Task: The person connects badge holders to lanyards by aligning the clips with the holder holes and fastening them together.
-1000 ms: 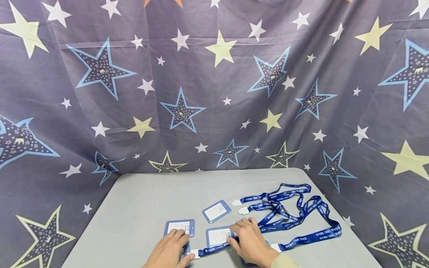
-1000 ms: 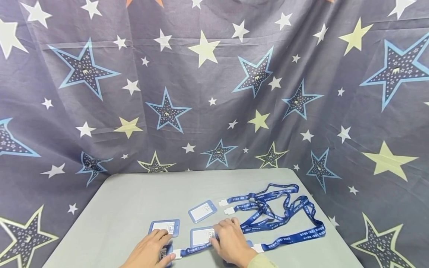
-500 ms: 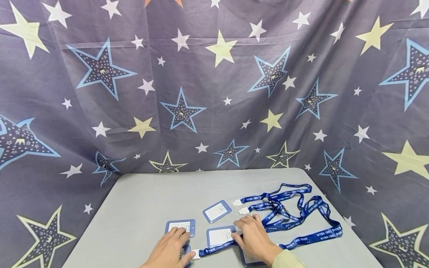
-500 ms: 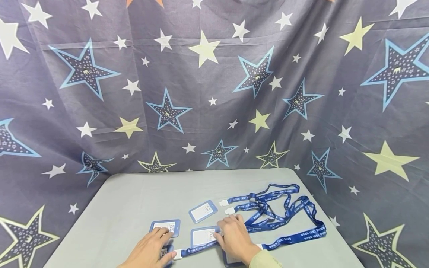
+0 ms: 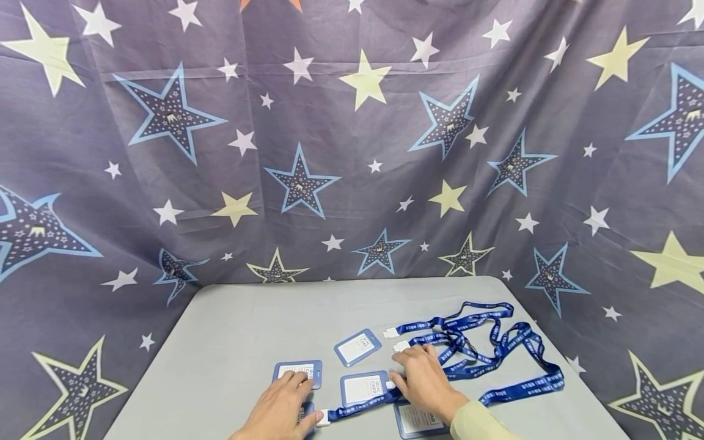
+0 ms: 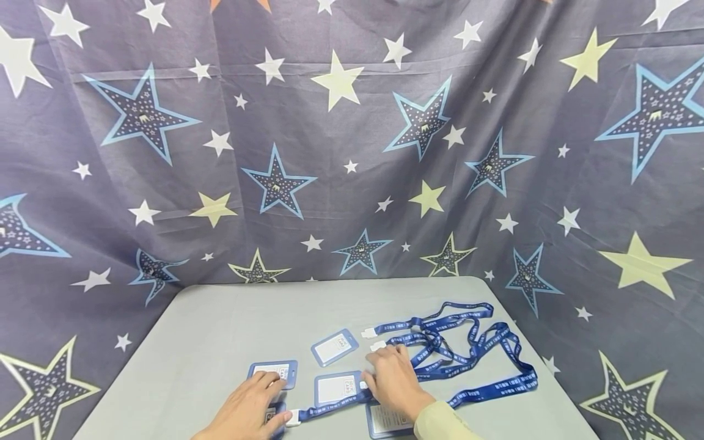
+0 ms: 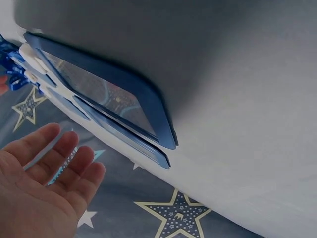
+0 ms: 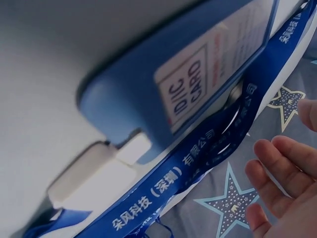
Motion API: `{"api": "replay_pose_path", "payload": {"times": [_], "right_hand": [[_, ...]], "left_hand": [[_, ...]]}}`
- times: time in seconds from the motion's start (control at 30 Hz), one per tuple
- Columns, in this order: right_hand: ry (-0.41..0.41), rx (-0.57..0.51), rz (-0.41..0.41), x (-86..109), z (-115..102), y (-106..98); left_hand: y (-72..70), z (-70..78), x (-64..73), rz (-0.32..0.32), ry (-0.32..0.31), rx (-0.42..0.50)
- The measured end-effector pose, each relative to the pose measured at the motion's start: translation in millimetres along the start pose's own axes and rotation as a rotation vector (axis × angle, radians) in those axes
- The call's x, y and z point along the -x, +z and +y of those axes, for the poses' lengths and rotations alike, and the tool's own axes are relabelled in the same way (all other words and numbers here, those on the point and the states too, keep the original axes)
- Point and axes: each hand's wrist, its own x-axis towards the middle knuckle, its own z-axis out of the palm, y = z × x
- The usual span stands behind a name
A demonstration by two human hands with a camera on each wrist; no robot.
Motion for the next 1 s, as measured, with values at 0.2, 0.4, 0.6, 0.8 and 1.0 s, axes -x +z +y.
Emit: {"api": "replay_pose_path", "payload": {"times": [0.2, 0.4, 0.6, 0.8, 1.0], "right_hand": [[0.0, 0.017, 0.013, -2.9, 8.3, 0.7], [0.018, 0.013, 0.011, -5.2, 15.6, 2.0], [0.034, 0.01, 0.005, -8.5, 20.8, 2.9], [0.04, 0.036, -0.001, -12.6, 27.7, 4.5], [0.026, 0.065, 0.027, -19.5, 33.8, 5.9]], "left_hand": [[1.0, 2.5, -0.5, 0.012, 0.006, -0.015], [3.0, 4.2, -1.6, 0.012, 0.01, -0.039], [4.0, 4.7, -1.8, -0.015, -0.003, -0.033], [3.8, 4.6, -1.8, -0.012, -0.001, -0.036], [2.7, 5.1, -1.7, -0.027, -0.003, -0.032]]}}
